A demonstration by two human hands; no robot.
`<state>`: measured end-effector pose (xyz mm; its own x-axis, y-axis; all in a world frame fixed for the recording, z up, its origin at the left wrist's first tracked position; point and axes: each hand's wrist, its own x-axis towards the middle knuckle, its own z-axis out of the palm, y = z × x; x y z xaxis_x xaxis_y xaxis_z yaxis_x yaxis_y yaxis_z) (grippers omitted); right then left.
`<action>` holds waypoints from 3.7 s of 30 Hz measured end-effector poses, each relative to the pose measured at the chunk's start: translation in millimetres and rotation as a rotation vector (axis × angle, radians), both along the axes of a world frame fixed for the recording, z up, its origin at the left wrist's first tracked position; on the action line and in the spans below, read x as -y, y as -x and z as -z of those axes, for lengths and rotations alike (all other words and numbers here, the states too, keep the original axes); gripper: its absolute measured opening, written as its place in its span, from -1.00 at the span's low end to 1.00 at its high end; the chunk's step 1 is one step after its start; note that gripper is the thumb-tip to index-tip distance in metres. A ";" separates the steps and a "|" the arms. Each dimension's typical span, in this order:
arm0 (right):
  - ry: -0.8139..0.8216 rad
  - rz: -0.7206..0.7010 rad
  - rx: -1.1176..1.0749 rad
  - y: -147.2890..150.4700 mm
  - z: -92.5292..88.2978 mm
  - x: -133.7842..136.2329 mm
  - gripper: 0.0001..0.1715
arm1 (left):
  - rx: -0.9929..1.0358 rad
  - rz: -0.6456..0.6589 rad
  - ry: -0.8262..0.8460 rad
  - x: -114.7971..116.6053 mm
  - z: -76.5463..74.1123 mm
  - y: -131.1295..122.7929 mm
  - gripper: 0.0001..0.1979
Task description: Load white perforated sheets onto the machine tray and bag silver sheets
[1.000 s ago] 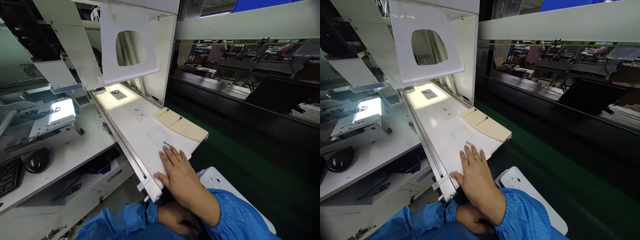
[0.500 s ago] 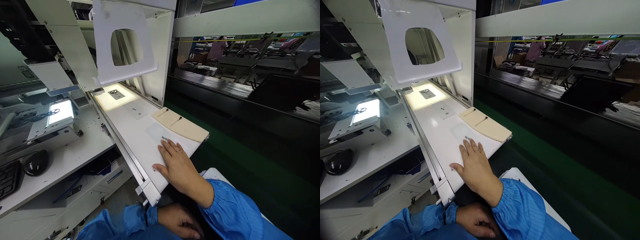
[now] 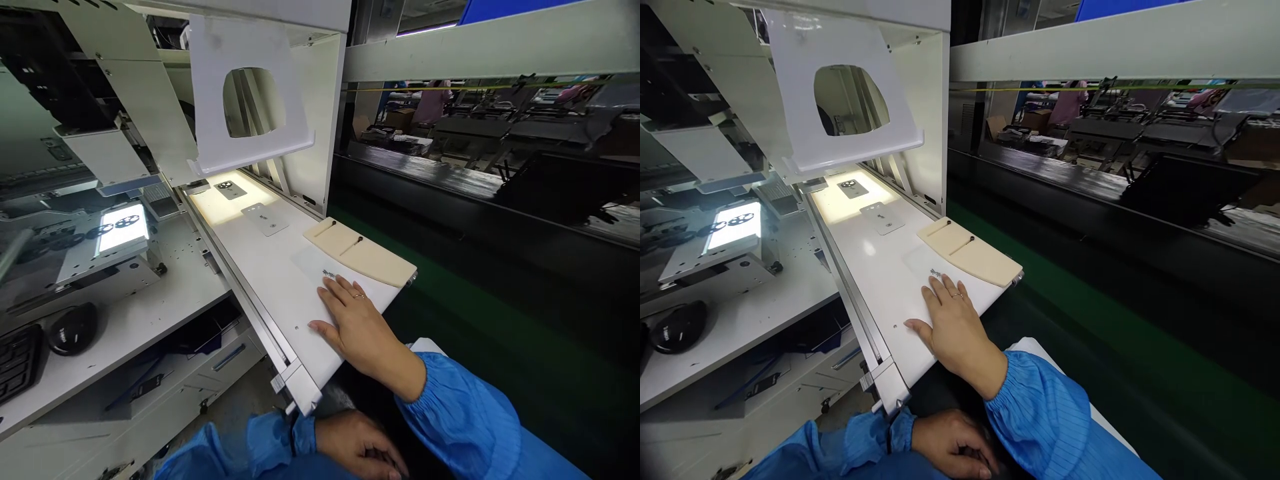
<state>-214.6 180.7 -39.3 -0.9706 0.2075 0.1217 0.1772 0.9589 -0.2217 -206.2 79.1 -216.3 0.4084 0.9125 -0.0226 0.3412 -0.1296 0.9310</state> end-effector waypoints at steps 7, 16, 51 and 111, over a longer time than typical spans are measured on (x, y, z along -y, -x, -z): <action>-0.004 -0.011 -0.007 -1.7 2.4 0.7 -0.22 | 0.053 -0.023 -0.009 -1.8 10.3 -1.6 -0.68; 0.025 -0.016 0.021 -5.1 -0.7 -3.2 -0.15 | 0.000 -0.012 -0.015 -1.4 15.9 -2.2 -0.68; 0.103 0.015 0.139 8.3 -11.4 -4.7 -0.17 | -0.031 -0.028 -0.090 2.2 11.1 -0.9 -0.70; -0.447 0.359 -0.190 -208.5 81.6 -13.0 -0.58 | -0.020 -0.169 -0.161 16.0 -25.8 0.8 -0.68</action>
<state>-6.1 193.7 -120.9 -0.8022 0.4071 0.4368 0.5040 0.8539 0.1299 -206.9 63.1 -190.5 0.2507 0.9604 0.1216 0.3891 -0.2150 0.8958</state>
